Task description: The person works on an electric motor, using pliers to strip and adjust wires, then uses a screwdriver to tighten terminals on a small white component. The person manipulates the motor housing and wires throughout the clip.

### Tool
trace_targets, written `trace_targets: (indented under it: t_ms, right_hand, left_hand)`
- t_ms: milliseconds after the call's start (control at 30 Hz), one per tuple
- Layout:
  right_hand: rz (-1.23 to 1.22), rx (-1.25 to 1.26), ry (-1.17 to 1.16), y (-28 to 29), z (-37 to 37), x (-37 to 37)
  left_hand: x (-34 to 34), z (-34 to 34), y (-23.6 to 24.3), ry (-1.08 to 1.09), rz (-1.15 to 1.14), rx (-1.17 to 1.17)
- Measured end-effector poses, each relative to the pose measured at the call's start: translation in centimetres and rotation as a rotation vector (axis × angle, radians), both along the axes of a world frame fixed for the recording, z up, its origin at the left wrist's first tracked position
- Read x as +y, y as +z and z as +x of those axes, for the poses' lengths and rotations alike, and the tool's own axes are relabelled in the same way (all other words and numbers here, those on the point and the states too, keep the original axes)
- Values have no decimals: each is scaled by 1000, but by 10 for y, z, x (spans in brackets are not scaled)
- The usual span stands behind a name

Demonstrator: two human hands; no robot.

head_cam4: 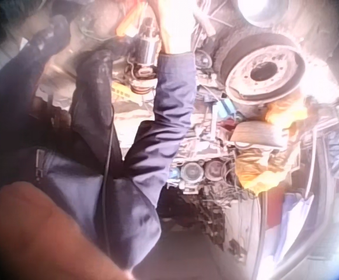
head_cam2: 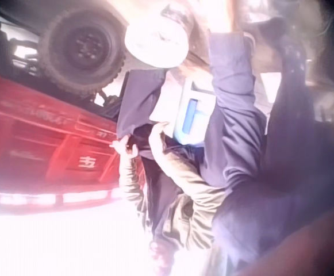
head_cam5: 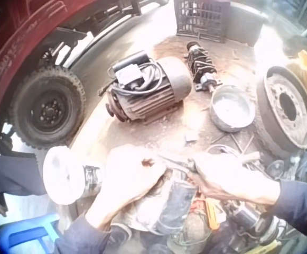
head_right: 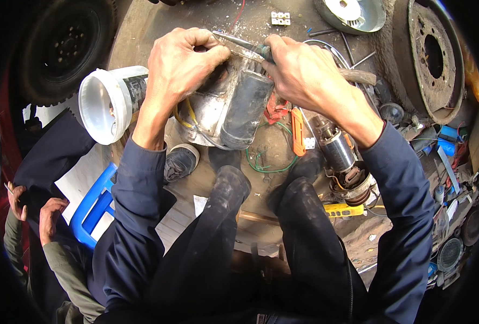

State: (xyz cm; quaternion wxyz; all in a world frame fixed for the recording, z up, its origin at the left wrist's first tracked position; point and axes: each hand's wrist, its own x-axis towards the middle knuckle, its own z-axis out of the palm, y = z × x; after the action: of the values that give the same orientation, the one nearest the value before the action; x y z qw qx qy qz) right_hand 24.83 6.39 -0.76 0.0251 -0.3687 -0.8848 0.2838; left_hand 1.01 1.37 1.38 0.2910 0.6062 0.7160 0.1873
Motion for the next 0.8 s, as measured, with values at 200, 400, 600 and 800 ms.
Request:
trace_targets:
  t_ms: [200, 400, 600, 800]
  right_hand:
    - [-125, -17, -42, 1, -17, 7]
    - [-287, -33, -54, 0, -22, 15]
    - [-259, -89, 23, 7, -25, 21]
    - [-318, -117, 19, 14, -27, 23]
  left_hand:
    - [-6, -3, -12, -43, 180, 28]
    - [-11, -4, -20, -83, 322, 29]
    - [-10, -6, -18, -105, 297, 11]
    - [-10, -5, -17, -89, 288, -6]
